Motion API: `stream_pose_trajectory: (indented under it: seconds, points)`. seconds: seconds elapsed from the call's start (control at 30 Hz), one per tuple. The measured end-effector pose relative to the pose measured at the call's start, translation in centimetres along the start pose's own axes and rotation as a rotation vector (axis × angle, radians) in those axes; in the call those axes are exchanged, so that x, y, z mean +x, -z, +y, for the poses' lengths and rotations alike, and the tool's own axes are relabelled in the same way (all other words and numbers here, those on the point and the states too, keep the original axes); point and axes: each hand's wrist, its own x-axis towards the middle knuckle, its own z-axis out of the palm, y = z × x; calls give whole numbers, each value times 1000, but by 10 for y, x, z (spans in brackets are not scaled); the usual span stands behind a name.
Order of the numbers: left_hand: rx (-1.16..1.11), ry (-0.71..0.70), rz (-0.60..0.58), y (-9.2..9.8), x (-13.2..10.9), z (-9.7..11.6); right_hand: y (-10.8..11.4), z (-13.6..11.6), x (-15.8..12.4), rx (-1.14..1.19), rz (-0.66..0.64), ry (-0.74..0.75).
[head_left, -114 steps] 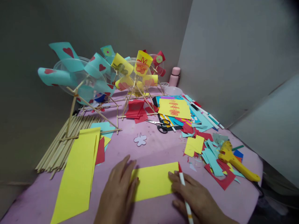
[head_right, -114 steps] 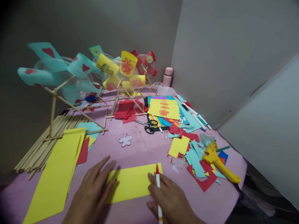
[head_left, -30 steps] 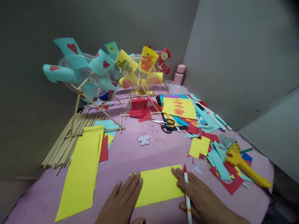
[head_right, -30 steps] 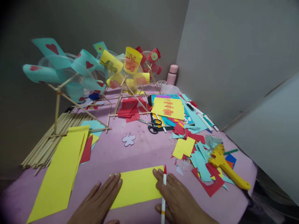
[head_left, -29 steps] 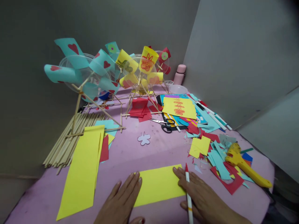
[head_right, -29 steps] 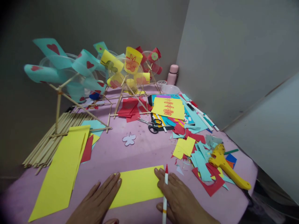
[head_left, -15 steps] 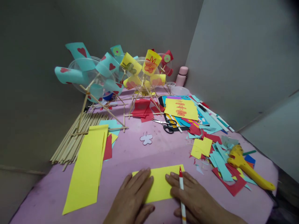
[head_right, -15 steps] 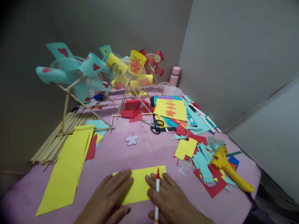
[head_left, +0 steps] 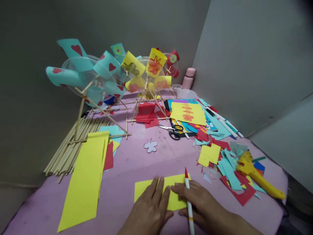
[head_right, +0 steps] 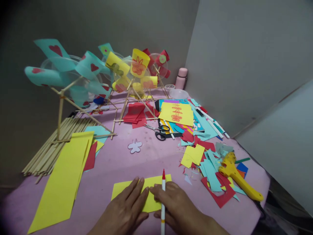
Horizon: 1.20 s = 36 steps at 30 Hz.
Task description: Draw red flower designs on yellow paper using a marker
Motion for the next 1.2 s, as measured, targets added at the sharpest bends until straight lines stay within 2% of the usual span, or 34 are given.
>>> stream_pose_trajectory:
  seconds: [0.2, 0.37, 0.53, 0.7, 0.8, 0.93, 1.2]
  points:
    - [19, -67, 47, 1, -6, -6, -2, 1, -1, -8, 25, -3]
    - [-53, -30, 79, -4, -27, -19, -1, 2, -6, 8, 45, -28]
    - [-65, 10, 100, 1, -45, -28, 4, 3, -9, 73, 68, -55]
    - [-162, 52, 137, 8, -55, -37, 11, 5, -16, 145, 79, -174]
    - [-286, 130, 139, 14, -60, -40, 12, 7, -21, 257, 131, -258]
    - [-384, 261, 85, 19, -62, -38, 9, 7, -22, 447, 211, -394]
    - [-704, 631, 18, 23, -52, -39, 11, 7, -11, 530, 261, -561]
